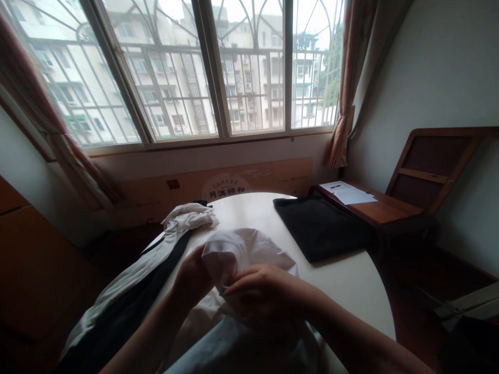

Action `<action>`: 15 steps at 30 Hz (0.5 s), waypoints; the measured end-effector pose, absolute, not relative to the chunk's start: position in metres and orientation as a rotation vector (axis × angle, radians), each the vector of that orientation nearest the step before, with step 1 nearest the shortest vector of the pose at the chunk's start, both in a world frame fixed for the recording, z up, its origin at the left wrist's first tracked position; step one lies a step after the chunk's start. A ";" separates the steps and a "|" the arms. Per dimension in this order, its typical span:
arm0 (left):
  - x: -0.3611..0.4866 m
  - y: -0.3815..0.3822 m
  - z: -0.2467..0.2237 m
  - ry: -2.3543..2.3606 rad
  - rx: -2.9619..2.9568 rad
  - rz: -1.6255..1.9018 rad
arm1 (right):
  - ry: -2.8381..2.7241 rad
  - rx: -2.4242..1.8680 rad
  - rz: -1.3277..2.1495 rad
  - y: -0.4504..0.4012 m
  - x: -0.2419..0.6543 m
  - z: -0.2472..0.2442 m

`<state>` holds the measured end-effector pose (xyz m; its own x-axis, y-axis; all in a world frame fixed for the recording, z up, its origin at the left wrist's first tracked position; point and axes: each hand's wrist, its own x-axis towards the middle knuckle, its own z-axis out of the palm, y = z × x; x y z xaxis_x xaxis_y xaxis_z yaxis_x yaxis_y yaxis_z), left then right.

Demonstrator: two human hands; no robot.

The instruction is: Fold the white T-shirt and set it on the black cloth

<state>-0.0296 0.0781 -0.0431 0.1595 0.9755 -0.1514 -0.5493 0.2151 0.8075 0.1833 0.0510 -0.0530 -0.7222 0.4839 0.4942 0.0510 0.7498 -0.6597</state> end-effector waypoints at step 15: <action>-0.004 0.054 -0.064 0.703 1.544 0.796 | -2.178 -0.430 0.390 0.069 0.194 -0.063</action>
